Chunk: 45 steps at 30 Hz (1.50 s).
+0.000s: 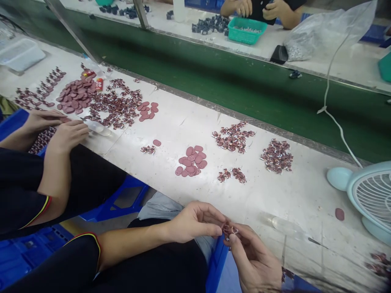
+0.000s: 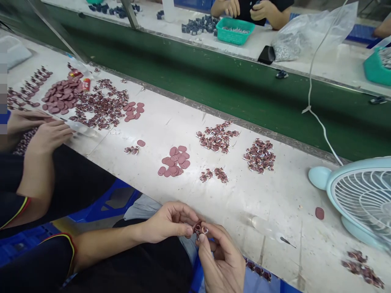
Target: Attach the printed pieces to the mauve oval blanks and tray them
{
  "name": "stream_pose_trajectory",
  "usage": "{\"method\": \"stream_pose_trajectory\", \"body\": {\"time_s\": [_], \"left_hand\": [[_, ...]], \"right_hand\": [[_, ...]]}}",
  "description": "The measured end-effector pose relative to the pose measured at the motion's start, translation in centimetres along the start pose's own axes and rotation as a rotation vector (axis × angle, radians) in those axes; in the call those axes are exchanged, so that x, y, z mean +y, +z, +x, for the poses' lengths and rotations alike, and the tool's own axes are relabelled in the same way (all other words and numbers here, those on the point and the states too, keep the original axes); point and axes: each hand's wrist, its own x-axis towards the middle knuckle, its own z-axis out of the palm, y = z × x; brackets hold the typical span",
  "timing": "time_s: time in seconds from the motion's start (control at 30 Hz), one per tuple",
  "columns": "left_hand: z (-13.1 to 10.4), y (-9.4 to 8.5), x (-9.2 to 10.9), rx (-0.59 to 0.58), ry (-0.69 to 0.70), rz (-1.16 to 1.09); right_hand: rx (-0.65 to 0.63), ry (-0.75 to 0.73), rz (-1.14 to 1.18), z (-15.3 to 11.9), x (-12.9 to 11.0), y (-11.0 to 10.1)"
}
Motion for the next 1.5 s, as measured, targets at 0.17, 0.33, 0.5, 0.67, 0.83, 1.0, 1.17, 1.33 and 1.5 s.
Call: {"method": "stream_pose_trajectory", "body": {"time_s": [0.17,0.33,0.5,0.67,0.83,1.0,1.17,1.33,1.5], "left_hand": [[0.0,0.4,0.3,0.038,0.021,0.056],[-0.1,0.9,0.5,0.048,0.048,0.098],[-0.1,1.2,0.5,0.059,0.064,0.096],[0.3,1.7,-0.1,0.090,0.078,0.082],[-0.3,1.5,-0.6,0.083,0.069,0.235],[-1.3,-2.3,2.0,0.068,0.357,0.654],[-0.8,-6.6,4.1,0.134,0.626,0.988],[-0.1,-7.8,3.9,0.072,0.681,1.138],[0.0,-7.5,4.0,0.044,0.720,1.178]], "right_hand": [[-0.054,0.025,0.019,0.6,0.3,-0.5],[-0.067,-0.022,0.036,1.2,2.5,-1.4],[-0.077,-0.034,0.061,1.7,3.1,-1.7],[-0.084,-0.086,0.121,2.2,3.2,-1.3],[0.134,-0.069,0.144,-0.5,5.7,-3.5],[0.669,-0.050,0.004,-4.4,10.5,-13.8],[1.019,0.179,-0.253,-2.1,16.8,-25.7],[0.867,0.459,-0.595,1.3,22.3,-29.6],[0.742,0.567,-0.777,2.4,24.9,-29.5]]}}
